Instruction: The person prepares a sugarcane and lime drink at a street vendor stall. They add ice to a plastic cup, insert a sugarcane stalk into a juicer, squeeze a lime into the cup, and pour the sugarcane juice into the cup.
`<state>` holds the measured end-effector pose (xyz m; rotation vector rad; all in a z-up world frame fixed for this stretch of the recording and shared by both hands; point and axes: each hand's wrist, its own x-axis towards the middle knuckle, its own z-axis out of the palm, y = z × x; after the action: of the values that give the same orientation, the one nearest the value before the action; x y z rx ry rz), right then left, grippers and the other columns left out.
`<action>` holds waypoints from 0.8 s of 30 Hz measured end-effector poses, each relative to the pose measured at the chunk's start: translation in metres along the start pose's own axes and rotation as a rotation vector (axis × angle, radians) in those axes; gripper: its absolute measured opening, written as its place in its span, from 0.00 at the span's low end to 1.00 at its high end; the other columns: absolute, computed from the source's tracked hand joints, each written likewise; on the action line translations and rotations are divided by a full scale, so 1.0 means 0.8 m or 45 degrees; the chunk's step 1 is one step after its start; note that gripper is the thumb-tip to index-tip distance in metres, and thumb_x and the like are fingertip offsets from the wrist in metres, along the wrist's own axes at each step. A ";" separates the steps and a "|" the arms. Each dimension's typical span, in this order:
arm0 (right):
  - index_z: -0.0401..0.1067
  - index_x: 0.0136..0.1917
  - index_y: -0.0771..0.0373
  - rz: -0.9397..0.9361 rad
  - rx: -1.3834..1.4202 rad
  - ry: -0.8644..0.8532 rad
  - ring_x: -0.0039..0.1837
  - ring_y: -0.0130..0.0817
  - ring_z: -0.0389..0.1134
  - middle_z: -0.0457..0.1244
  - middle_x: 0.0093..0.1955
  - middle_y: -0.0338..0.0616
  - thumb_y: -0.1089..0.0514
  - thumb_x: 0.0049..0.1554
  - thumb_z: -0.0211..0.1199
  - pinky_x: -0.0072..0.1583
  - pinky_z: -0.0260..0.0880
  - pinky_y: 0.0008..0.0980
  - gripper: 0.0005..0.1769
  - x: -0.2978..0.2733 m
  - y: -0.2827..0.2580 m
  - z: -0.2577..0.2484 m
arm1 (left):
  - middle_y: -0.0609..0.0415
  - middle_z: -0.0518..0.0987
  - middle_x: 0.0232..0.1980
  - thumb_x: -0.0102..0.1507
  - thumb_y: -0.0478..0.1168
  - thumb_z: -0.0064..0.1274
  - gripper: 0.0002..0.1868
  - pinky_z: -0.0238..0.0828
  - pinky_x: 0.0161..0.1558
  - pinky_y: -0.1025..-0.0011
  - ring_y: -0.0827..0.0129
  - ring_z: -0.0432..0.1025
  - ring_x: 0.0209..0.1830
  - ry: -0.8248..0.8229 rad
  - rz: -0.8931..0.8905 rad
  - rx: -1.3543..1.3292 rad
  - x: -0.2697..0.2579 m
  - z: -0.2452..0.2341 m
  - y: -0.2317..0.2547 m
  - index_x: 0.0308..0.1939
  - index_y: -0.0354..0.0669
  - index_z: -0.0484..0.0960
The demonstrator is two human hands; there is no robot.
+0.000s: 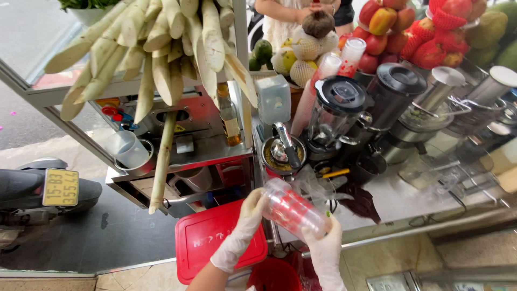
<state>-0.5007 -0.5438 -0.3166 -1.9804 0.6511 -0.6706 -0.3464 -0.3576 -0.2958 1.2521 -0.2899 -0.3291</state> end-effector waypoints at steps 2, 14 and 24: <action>0.55 0.75 0.69 0.169 0.055 -0.038 0.65 0.40 0.64 0.61 0.65 0.52 0.49 0.45 0.76 0.66 0.65 0.41 0.52 -0.004 0.023 -0.005 | 0.55 0.81 0.48 0.72 0.41 0.49 0.17 0.73 0.50 0.73 0.74 0.74 0.47 -0.064 0.215 0.097 -0.006 -0.002 0.003 0.58 0.30 0.77; 0.53 0.77 0.69 0.414 0.679 -0.240 0.68 0.41 0.63 0.61 0.69 0.53 0.37 0.51 0.66 0.68 0.60 0.41 0.52 0.001 0.176 -0.009 | 0.57 0.81 0.35 0.71 0.39 0.48 0.15 0.73 0.39 0.74 0.76 0.73 0.34 -0.439 -0.373 0.186 -0.043 -0.020 0.029 0.50 0.29 0.82; 0.54 0.77 0.67 0.454 0.596 -0.188 0.68 0.40 0.63 0.59 0.70 0.53 0.38 0.50 0.68 0.67 0.62 0.40 0.52 -0.011 0.174 -0.015 | 0.53 0.81 0.31 0.68 0.39 0.49 0.10 0.75 0.39 0.73 0.73 0.75 0.32 -0.141 -0.340 0.481 -0.052 0.001 -0.004 0.42 0.34 0.81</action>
<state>-0.5399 -0.6063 -0.4360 -1.4203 0.6649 -0.4071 -0.3853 -0.3424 -0.2998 1.6529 -0.2884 -0.5939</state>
